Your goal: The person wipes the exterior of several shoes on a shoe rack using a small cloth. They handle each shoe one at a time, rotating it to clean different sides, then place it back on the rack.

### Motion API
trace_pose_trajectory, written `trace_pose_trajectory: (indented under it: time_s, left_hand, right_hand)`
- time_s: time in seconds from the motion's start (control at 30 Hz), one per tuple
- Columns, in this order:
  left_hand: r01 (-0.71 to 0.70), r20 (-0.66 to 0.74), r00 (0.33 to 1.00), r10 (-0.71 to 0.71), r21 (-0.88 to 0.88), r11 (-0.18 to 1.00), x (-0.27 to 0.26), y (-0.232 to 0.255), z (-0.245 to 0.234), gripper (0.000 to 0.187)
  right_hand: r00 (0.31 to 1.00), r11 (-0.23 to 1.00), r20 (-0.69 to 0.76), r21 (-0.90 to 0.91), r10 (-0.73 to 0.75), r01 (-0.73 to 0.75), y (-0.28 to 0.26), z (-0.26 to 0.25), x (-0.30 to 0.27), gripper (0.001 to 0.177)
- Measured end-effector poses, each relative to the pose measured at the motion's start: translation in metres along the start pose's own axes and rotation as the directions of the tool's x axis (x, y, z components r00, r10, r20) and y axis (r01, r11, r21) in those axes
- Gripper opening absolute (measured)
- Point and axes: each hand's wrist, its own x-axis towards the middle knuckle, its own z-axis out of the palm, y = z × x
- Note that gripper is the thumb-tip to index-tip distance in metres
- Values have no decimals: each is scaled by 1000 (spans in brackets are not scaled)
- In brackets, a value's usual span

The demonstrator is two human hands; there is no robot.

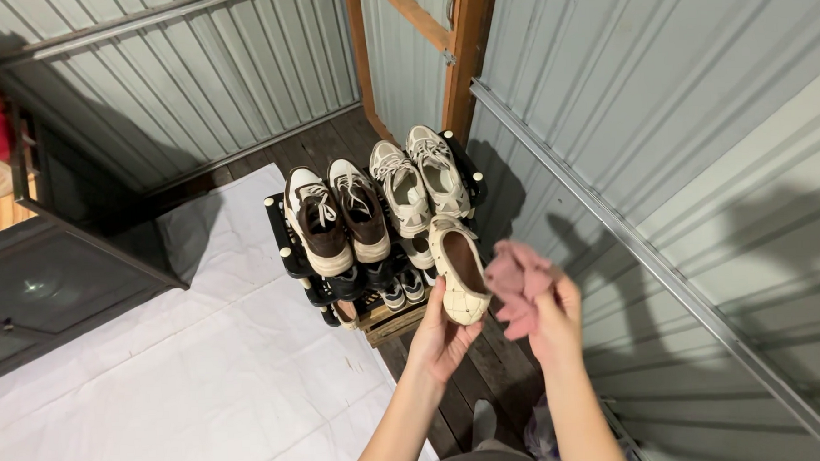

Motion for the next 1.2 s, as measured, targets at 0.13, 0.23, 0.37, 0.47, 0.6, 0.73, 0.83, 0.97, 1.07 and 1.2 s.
trace_pose_trajectory:
  time_s: [0.13,0.23,0.37,0.47,0.6,0.73,0.83,0.97,1.07,1.2]
  left_hand:
    - [17,53,998,-18,19,1000,4,-10,7,48]
    - [38,90,995,-39,8,999,15,-19,-1,52]
    - [-322,177,945,275,656,682,31,-20,-20,42]
    - [-540,436,814,384,812,222,9,-10,18,45]
    - [-563,535,823,190,725,396,-12,-15,55,52]
    - [-648,579,761,291,687,328,12,-32,38,55]
    - [-622,524,782,339,609,493,24,-38,31,52]
    - [-559,434,825,362,532,636,26,-43,35,55]
    - [-625,477,778,409,518,584,25,-50,40,50]
    - [-622,418,783,460,520,586,27,-64,25,39]
  right_hand:
    - [991,975,70,-200,115,-99,54,-51,-10,51]
    - [977,976,195,-211,91,-49,11,-30,-8,54]
    - [867,883,467,-316,-173,347,-11,-32,6,29]
    - [837,839,526,-379,-152,391,-18,-38,19,34]
    - [854,917,520,-327,-29,230,-8,-57,37,43]
    - [938,909,329,-415,111,38,14,-80,54,41]
    - [980,959,75,-231,186,-164,37,-107,67,33]
    - [999,941,-51,-338,9,-25,21,-110,62,33]
    - [875,664,389,-578,-288,475,14,-93,50,42]
    - [660,492,598,-450,-454,745,35,-101,52,43]
